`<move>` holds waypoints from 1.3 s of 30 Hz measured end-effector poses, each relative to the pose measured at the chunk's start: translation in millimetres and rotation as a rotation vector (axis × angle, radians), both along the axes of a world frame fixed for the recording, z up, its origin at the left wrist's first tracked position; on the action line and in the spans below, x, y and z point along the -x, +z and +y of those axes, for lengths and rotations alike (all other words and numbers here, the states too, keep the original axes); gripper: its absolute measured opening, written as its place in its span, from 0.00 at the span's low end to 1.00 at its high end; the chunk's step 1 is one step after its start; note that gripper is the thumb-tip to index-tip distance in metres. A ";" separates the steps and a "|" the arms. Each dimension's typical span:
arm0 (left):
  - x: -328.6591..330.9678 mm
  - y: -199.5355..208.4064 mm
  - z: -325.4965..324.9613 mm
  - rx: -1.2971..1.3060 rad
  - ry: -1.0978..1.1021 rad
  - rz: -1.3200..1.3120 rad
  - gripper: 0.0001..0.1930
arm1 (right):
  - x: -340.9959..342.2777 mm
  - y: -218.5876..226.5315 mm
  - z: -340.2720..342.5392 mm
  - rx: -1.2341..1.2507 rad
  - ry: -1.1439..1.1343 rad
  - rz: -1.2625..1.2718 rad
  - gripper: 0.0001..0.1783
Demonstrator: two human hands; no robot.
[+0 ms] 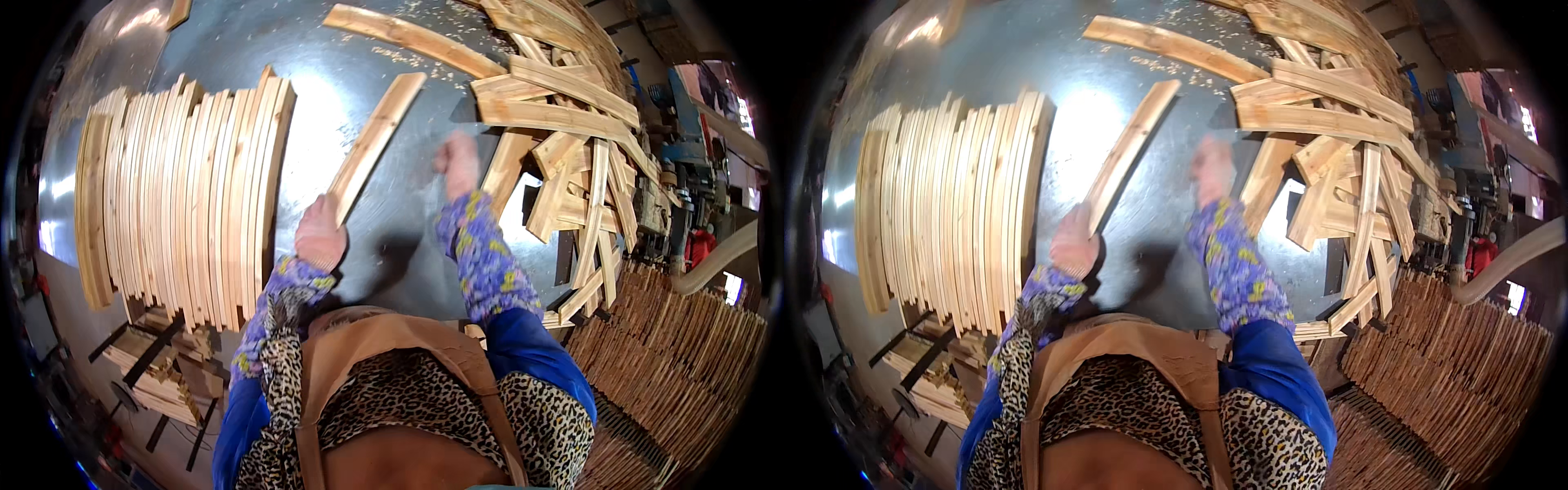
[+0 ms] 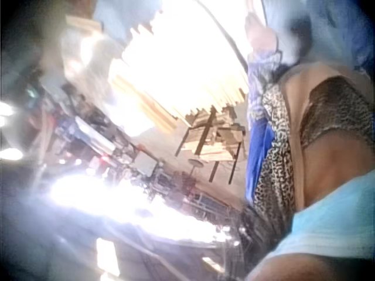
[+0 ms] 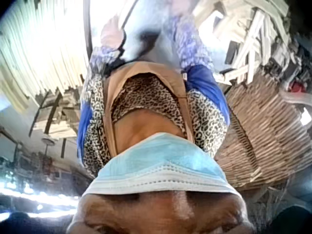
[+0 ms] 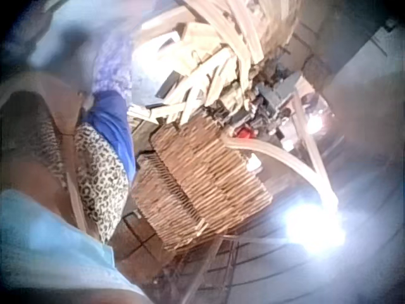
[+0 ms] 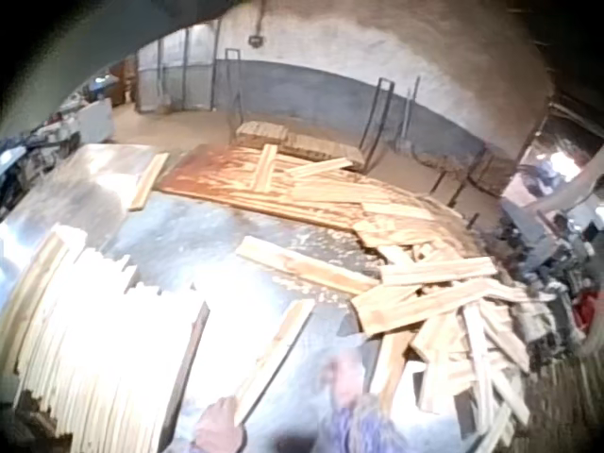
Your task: The person repeatedly picks up thin wooden planks from a pile on a metal table and places them into a neat vertical stack. The person handles the planks one at a time, organizing them into a growing stack throughout the clip.
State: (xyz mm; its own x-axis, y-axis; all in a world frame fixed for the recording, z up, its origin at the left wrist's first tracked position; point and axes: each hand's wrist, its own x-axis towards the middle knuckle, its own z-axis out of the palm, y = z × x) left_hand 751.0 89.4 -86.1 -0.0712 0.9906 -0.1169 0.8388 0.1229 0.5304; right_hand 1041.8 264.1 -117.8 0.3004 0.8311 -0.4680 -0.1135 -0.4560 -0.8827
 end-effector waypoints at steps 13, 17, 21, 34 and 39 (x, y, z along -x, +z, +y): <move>71.9 28.4 -53.4 -0.187 0.078 0.337 0.39 | -39.0 -48.4 42.2 -0.252 0.043 0.075 0.26; -11.1 47.4 45.0 0.131 0.102 -0.093 0.50 | 29.9 -45.8 -70.5 0.057 0.718 0.120 0.30; -12.6 -55.5 67.1 0.319 0.323 -0.619 0.37 | -30.7 -48.8 21.3 -0.035 0.363 -0.084 0.31; 57.5 15.2 -13.1 -0.087 0.130 0.536 0.16 | -25.0 -23.4 59.4 -0.259 -0.193 0.223 0.26; 68.8 17.5 -19.9 -0.281 -0.005 0.437 0.26 | 93.7 9.3 -168.9 -0.020 0.591 -0.088 0.41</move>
